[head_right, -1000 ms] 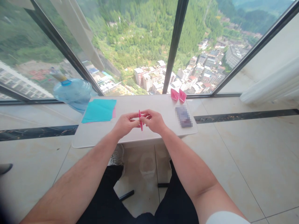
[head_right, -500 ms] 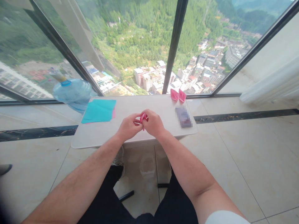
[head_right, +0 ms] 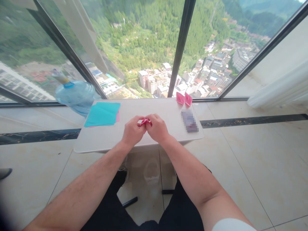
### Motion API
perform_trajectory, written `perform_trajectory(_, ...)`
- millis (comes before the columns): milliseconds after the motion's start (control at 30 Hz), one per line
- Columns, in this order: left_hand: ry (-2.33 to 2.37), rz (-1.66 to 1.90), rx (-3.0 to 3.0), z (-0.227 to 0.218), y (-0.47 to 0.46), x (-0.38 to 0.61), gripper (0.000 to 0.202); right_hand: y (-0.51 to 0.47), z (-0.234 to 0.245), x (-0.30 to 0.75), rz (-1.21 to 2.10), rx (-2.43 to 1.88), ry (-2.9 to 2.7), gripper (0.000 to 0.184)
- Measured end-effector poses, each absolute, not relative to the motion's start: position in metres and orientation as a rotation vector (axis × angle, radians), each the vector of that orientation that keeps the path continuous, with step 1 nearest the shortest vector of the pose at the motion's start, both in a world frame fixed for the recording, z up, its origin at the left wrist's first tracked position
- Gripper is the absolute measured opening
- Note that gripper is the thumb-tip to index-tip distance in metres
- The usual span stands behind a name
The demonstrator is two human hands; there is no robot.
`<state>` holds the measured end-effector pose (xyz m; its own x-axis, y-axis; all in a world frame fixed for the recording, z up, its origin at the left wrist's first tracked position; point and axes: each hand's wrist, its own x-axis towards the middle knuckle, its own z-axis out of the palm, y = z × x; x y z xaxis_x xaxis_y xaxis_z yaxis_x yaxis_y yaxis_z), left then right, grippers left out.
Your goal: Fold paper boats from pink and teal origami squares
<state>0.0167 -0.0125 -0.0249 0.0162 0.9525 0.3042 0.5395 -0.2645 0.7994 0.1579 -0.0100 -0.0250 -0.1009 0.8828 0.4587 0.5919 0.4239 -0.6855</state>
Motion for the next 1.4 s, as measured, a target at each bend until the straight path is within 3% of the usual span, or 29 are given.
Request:
perform_trajectory(200, 1.573, 1.14, 1.676, -0.016, -0.015, 0.015, 0.022, -0.014, -0.017, 0.154, 0.479, -1.404, -1.795, 0.014)
perform_trajectory(367, 1.695, 1.096, 1.584, -0.013, -0.015, 0.017, 0.011, -0.016, -0.016, 0.154, 0.525, -1.542, -1.805, 0.014)
perform_trajectory(800, 1.676, 1.103, 1.5, -0.009, -0.016, 0.02, 0.011, -0.016, -0.02, 0.151, 0.452, -1.515, -1.691, 0.009)
perform_trajectory(967, 1.648, 1.193, 1.484, -0.013, -0.013, 0.014, 0.018, -0.016, -0.023, 0.152, 0.488, -1.355, -1.669, 0.009)
perform_trajectory(1267, 1.201, 1.302, 1.104, -0.016, -0.006, 0.013, 0.04, -0.008, -0.022, 0.153, 0.701, -1.304, -1.45, 0.007)
perform_trajectory(1400, 1.041, 1.287, 1.035, -0.013, -0.007, 0.013, 0.048, -0.007, -0.02, 0.157, 0.643, -1.294, -1.446, 0.005)
